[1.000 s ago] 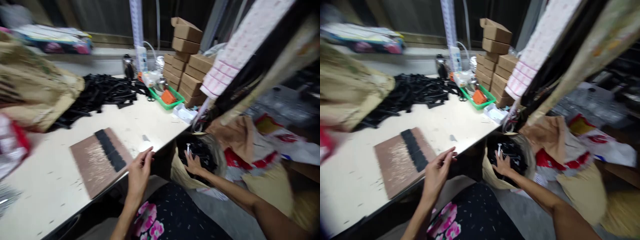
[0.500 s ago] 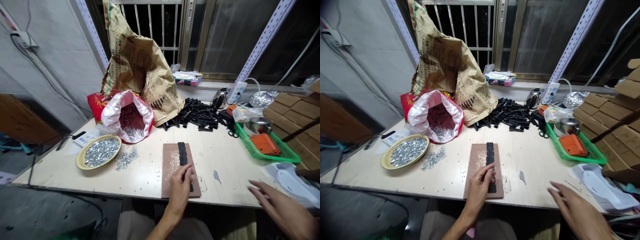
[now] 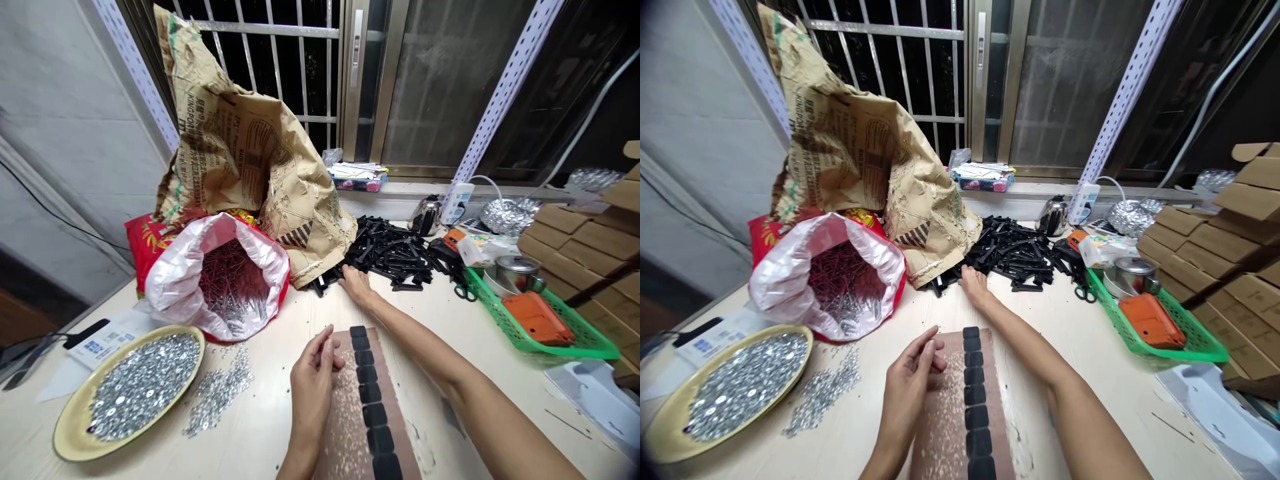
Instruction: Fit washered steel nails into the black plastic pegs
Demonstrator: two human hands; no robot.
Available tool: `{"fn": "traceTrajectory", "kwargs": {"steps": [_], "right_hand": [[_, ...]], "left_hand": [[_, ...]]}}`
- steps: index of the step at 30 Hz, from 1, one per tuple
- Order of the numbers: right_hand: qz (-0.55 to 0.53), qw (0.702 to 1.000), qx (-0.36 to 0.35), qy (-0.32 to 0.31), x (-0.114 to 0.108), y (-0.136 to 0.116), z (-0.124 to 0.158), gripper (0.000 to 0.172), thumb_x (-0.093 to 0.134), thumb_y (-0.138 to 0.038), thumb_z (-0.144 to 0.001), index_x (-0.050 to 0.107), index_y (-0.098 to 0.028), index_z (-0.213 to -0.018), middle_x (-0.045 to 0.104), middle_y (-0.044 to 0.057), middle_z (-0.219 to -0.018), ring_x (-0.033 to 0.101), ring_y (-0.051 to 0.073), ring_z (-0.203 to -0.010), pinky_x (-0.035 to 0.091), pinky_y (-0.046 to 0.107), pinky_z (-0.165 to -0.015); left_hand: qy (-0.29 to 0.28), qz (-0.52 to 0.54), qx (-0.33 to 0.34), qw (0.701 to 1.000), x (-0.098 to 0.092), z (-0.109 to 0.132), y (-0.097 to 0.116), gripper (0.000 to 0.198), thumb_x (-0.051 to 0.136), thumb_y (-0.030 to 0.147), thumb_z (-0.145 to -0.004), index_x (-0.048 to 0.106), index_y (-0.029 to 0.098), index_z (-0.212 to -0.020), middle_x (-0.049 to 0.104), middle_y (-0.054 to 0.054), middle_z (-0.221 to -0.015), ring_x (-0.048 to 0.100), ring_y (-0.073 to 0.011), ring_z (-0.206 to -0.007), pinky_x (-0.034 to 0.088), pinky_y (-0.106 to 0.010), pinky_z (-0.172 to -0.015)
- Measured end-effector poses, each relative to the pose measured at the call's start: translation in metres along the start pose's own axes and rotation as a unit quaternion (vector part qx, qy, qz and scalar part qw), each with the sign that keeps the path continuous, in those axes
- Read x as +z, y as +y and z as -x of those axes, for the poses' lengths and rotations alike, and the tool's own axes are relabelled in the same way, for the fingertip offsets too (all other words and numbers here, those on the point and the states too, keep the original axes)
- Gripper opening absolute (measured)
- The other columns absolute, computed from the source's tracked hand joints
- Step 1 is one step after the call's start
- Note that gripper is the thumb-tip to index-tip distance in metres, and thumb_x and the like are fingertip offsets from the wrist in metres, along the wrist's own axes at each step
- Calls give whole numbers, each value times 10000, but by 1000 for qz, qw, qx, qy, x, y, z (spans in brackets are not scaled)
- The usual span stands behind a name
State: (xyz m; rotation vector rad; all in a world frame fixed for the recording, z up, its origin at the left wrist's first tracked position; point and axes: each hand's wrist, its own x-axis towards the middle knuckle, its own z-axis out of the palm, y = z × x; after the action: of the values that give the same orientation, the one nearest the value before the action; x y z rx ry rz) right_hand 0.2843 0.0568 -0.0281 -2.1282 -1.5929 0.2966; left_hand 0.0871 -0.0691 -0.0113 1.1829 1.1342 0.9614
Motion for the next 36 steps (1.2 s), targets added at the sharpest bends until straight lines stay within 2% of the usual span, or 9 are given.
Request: {"fn": "traceTrajectory", "kwargs": {"steps": [5,9,12,14,17,21,29,33,36], "right_hand": [[-25,998,21,-57,1,-5,37,91,568,-197,-811,612,-162,-881,657,76,-828,600,183,-778,394,264,-656],[-107,978,-123,-132,-6,-6,80,168,610,-316,-798,624,-156,-846,642,11,-745,567,124,-666,368,217,-579],[-158,942,-192,-227,-9,-8,70,243,592,-396,-821,638,-163,-867,647,4,-761,576,118,-665,385,217,-597],[-131,960,-160,-189,-3,-13,46,270,552,-410,-855,626,-158,-917,655,24,-821,593,133,-723,404,231,-639],[-1,995,-95,-37,18,-29,11,295,544,-405,-868,567,-155,-1023,630,85,-1007,591,194,-892,417,282,-726],[122,988,-95,-8,45,-49,-1,258,464,-292,-912,481,-203,-1153,572,107,-1151,590,220,-922,415,303,-719],[121,984,-133,-20,17,-3,43,264,407,-124,-862,531,-244,-1062,604,32,-969,579,164,-869,388,243,-701],[-59,988,-133,54,1,14,75,158,498,-166,-816,534,-195,-967,600,4,-867,552,126,-736,400,225,-673],[-187,971,-126,84,-1,3,105,93,532,-213,-815,535,-192,-905,587,-18,-783,534,118,-666,408,226,-628]], "left_hand": [[19,132,-64,989,0,-44,-9,533,664,469,-748,600,134,-1158,680,-104,-976,638,-133,-696,523,-265,-668],[-81,214,-118,966,11,-66,-15,486,723,476,-682,656,95,-976,697,-117,-879,661,-202,-780,513,-316,-739],[-54,234,-96,966,11,-73,-19,464,778,460,-603,646,105,-871,685,-72,-771,651,-199,-760,496,-294,-703],[9,232,-64,971,6,-77,-20,437,790,437,-585,609,126,-832,655,-22,-715,627,-145,-697,479,-249,-667],[76,208,-37,974,-2,-82,-19,413,774,421,-616,553,158,-843,511,87,-533,486,-58,-477,457,-213,-582],[54,203,-66,975,-6,-83,-15,477,762,451,-630,568,131,-926,299,154,-407,282,-27,-346,410,-197,-457],[-18,269,-148,952,-5,-81,-14,376,691,353,-766,574,76,-992,588,2,-555,571,-111,-467,530,-262,-521],[-38,259,-176,949,0,-80,-14,288,624,285,-833,573,55,-1000,704,-156,-779,698,-214,-684,580,-326,-653],[-65,275,-179,943,4,-78,-14,251,628,253,-833,600,56,-986,718,-168,-851,706,-210,-750,580,-307,-720]]}}
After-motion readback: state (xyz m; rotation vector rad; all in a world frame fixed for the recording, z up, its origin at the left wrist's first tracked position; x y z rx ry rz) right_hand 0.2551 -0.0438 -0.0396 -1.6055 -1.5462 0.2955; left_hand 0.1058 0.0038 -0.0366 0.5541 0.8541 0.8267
